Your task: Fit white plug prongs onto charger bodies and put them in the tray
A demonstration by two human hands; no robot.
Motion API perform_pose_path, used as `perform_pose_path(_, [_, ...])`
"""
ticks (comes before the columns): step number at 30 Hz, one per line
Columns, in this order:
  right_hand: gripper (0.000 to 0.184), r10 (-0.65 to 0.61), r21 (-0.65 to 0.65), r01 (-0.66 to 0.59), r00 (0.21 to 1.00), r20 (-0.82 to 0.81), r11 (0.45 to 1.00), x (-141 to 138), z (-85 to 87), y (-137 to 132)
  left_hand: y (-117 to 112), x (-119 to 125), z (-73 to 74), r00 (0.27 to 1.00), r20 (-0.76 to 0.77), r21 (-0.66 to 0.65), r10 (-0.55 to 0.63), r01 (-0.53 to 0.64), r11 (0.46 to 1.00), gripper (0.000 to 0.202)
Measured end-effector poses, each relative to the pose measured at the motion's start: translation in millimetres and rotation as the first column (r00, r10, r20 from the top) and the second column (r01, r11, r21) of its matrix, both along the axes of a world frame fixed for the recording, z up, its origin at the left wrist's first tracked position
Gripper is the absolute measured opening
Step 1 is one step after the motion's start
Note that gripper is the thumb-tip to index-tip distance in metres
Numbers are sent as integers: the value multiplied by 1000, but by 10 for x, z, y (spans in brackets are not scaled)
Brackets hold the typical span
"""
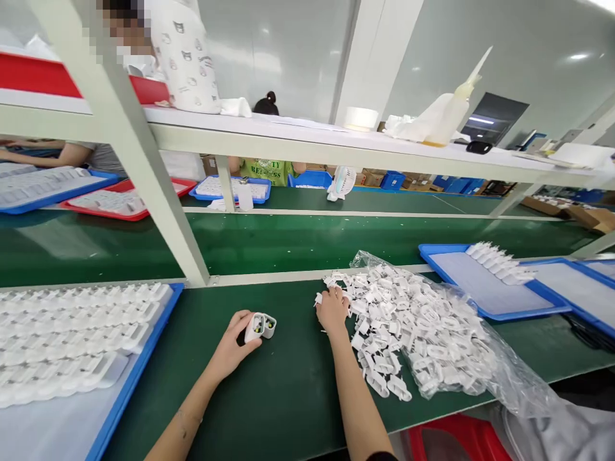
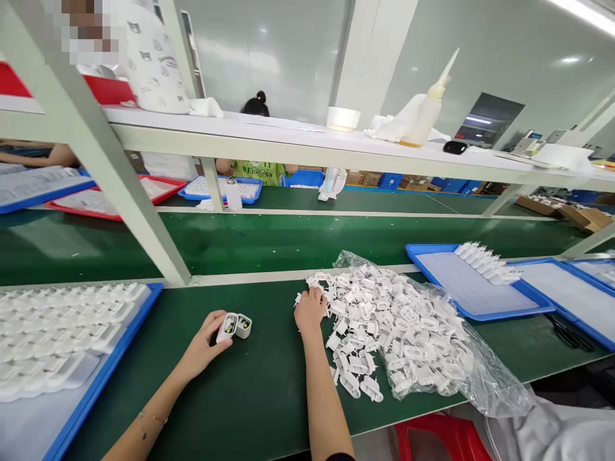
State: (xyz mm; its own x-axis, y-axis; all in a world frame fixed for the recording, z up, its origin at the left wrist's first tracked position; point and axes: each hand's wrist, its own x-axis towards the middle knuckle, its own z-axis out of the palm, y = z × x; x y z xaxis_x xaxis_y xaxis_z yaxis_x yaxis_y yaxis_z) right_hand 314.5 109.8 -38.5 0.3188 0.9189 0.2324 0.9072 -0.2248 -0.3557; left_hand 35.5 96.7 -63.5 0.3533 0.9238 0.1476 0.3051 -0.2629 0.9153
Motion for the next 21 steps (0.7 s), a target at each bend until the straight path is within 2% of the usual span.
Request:
perform_pose_path(2, [22,17,-2,-17,1000,-5,1000,-45,-12,29,-117,-34,77,997,70,3,16,-16,1000,48])
perform_pose_path(4, [25,19,42,-16,997,-68,999,-98,19,17,-260,-81,137,993,116,-31,-19,23,999,49])
perform_pose_path(5, [28,34,89,-17,981,-191,996,-126,46,-7,-332,-105,152,993,105,-54,-45,51,997,50])
perform_pose_path(6, [30,68,145,-14,923,-378,989,-155,78,-46,-399,-125,154,995,70,-72,-73,78,994,50])
perform_pose_path(7, [32,125,198,-5,789,-601,980,-187,108,-99,-455,-139,145,995,20,-81,-100,101,992,50])
perform_pose_path(8, [32,192,234,1,566,-802,972,-221,135,-167,-499,-147,129,991,-33,-81,-126,123,989,48])
perform_pose_path(9, [32,242,250,-11,288,-927,968,-256,154,-249,-531,-148,111,986,-80,-71,-149,143,987,46])
perform_pose_path(10, [30,255,254,-45,22,-967,966,-293,165,-342,-553,-146,97,979,-115,-54,-166,161,985,45])
perform_pose_path(11, [28,237,258,-84,-201,-951,963,-328,164,-441,-568,-143,91,975,-137,-36,-178,175,984,43])
perform_pose_path(12, [26,205,262,-117,-363,-909,958,-360,154,-541,-582,-145,99,972,-142,-19,-184,183,983,42])
perform_pose_path(13, [25,173,262,-135,-464,-869,955,-387,133,-638,-598,-153,123,974,-131,-9,-187,188,982,40])
perform_pose_path(14, [22,150,255,-139,-513,-845,957,-409,103,-727,-621,-172,164,979,-98,-7,-181,181,983,38])
perform_pose_path(16, [16,131,222,-123,-507,-852,967,-438,25,-872,-692,-237,279,995,32,-30,-97,98,995,37])
perform_pose_path(18, [16,129,190,-104,-428,-895,976,-457,-62,-969,-782,-314,396,989,145,-85,17,-5,996,39])
perform_pose_path(19, [17,132,180,-96,-373,-918,979,-467,-101,-1002,-823,-344,435,987,153,-100,39,-24,995,40])
perform_pose_path(21, [18,144,169,-93,-233,-962,981,-496,-162,-1048,-883,-361,454,997,74,-96,-14,21,995,37])
